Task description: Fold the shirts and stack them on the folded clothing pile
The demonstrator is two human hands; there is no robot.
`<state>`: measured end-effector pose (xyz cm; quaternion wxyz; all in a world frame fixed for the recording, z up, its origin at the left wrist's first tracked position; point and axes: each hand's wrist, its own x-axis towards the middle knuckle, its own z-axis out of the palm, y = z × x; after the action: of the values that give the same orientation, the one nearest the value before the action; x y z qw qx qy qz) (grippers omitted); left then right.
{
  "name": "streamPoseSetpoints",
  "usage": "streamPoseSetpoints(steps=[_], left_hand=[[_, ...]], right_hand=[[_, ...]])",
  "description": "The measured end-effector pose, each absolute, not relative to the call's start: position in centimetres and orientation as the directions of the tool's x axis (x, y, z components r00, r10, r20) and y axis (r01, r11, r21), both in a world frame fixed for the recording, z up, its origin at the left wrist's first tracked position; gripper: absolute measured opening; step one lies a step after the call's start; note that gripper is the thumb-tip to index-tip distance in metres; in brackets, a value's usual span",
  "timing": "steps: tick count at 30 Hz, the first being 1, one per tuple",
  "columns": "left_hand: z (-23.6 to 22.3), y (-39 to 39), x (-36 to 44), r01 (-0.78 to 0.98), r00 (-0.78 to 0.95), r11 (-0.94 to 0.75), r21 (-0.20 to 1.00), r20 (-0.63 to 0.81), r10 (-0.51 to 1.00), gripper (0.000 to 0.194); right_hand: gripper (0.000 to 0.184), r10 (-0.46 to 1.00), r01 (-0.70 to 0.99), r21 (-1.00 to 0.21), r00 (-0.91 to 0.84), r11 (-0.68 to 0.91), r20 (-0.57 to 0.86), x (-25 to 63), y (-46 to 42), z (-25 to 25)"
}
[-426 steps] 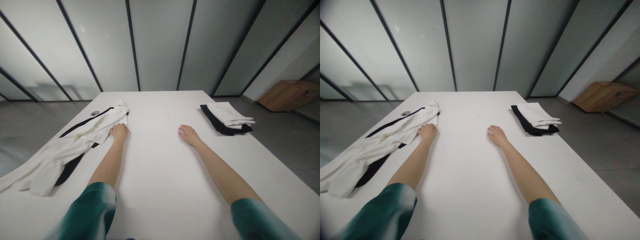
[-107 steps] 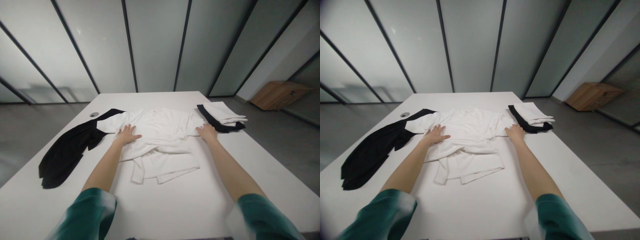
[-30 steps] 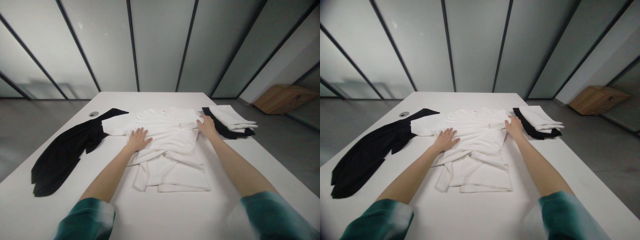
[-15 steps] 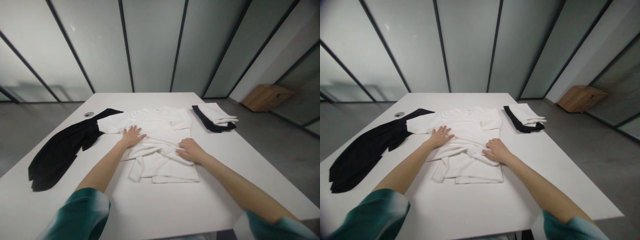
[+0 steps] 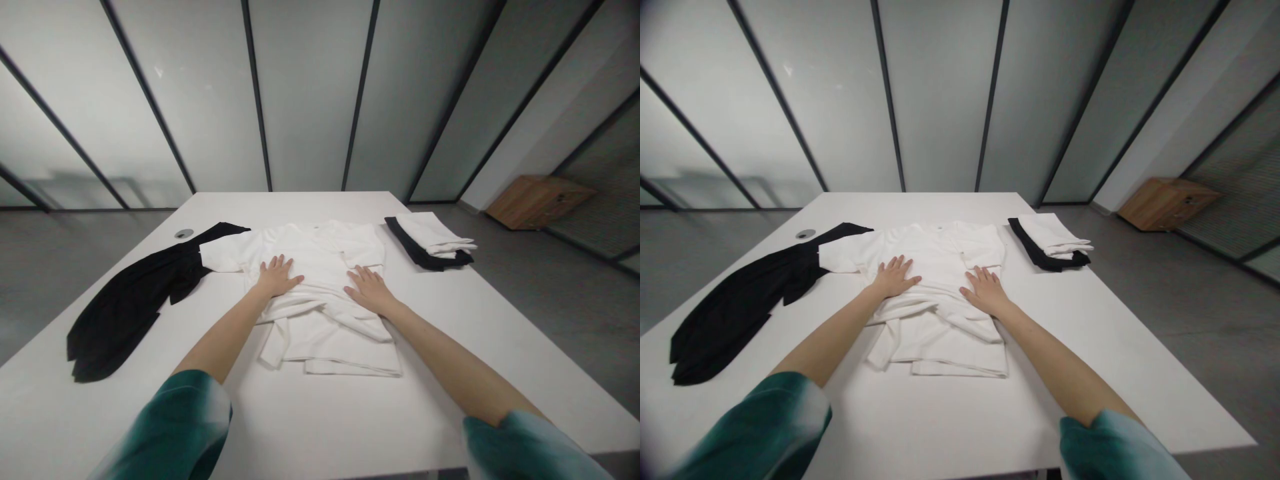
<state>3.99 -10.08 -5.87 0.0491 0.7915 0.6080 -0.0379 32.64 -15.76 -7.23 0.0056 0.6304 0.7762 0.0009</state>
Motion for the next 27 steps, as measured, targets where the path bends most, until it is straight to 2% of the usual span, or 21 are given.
streamPoseSetpoints(steps=[3,8,13,16,19,20,22,24,27], left_hand=[[-6.7,-10.3,3.5,0.964,0.265,-0.263,0.031,-0.076,0.961,0.083],[-7.1,-10.5,3.4,0.968,0.251,-0.249,0.044,-0.053,0.967,0.081],[-7.3,-10.3,3.3,0.965,0.259,-0.256,0.051,-0.044,0.965,0.082],[-7.4,-10.2,3.3,0.965,0.261,-0.259,0.050,-0.035,0.965,0.081],[-7.5,-10.2,3.3,0.964,0.265,-0.263,0.048,-0.039,0.964,0.082],[-7.5,-10.2,3.3,0.963,0.266,-0.264,0.049,-0.039,0.963,0.082],[-7.5,-10.2,3.3,0.963,0.266,-0.265,0.049,-0.036,0.963,0.082],[-7.5,-10.2,3.3,0.963,0.266,-0.264,0.051,-0.031,0.963,0.082],[-7.5,-10.2,3.3,0.963,0.266,-0.263,0.059,-0.044,0.963,0.083]], right_hand=[[0.054,0.976,0.976,0.002,-0.217,0.217,0.007,33.3,-15.2,-6.9],[0.040,0.989,1.000,0.018,-0.015,0.013,0.146,34.6,-12.3,-5.2],[0.035,0.993,0.999,0.039,-0.002,-0.003,0.119,35.2,-10.2,-5.7],[0.039,0.976,0.996,-0.081,-0.014,0.032,0.217,35.4,-9.7,-6.6],[0.040,0.915,0.945,-0.224,-0.142,0.239,0.378,35.9,-9.4,-7.3],[0.041,0.894,0.928,-0.263,-0.132,0.263,0.428,36.2,-9.3,-7.4],[0.044,0.878,0.919,-0.346,0.003,0.186,0.479,37.2,-9.1,-7.4],[0.046,0.884,0.915,-0.402,0.156,0.039,0.441,38.2,-9.0,-7.1],[0.049,0.942,0.942,-0.318,0.202,-0.111,0.268,39.3,-9.3,-7.0]])
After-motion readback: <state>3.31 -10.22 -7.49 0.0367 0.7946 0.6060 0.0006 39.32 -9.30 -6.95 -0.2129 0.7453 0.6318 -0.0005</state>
